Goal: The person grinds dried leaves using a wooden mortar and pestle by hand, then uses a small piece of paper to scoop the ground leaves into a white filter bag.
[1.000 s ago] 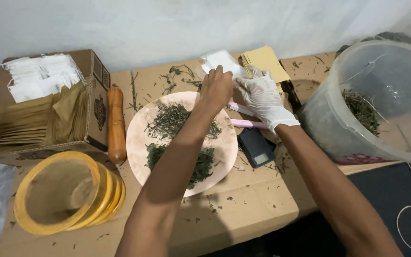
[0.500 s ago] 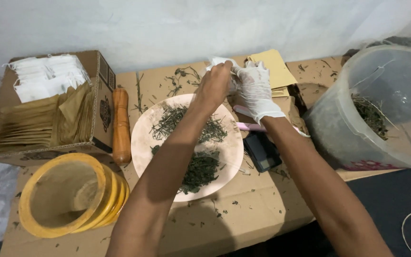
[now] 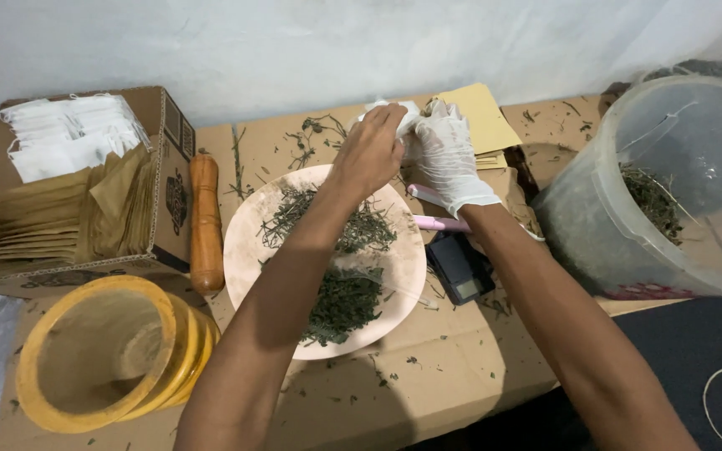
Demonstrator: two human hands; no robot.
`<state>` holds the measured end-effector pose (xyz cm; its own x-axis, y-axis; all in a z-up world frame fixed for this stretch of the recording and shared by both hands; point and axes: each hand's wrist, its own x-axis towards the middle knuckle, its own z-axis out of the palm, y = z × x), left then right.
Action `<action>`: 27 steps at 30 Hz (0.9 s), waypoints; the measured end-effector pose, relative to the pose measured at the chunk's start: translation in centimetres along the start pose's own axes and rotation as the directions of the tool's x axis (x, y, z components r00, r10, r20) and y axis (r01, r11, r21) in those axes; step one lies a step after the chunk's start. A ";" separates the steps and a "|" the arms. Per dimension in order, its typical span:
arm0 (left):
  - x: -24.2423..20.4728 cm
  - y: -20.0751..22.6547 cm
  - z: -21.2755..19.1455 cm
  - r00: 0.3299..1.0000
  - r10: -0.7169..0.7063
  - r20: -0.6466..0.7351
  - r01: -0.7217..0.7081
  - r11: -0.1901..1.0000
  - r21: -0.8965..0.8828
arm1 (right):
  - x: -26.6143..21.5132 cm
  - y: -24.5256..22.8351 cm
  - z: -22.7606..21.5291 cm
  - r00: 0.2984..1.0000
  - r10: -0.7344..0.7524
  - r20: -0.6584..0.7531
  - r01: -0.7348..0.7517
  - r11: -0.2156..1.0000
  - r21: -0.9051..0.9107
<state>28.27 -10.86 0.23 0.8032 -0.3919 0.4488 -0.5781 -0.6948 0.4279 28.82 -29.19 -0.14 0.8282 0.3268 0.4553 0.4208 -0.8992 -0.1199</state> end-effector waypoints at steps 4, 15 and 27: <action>-0.4 0.2 0.1 0.998 -0.036 0.050 0.037 0.999 -0.023 | -0.3 -0.9 -1.6 0.998 0.033 -0.052 -0.026 0.993 0.115; -0.7 -1.3 3.4 0.960 -0.197 0.198 0.191 0.980 0.048 | -2.4 -2.0 -4.3 0.972 0.191 -0.138 -0.150 0.953 0.261; -2.5 8.0 -2.1 0.985 -0.171 -0.028 0.142 0.886 -0.441 | -6.0 1.5 -7.3 0.774 0.628 0.083 -0.522 0.559 0.644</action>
<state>21.35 -14.15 4.21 0.8861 -0.2501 0.3902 -0.4619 -0.4050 0.7891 21.77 -34.60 3.43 0.9357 -0.2877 0.2042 0.0412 -0.4857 -0.8732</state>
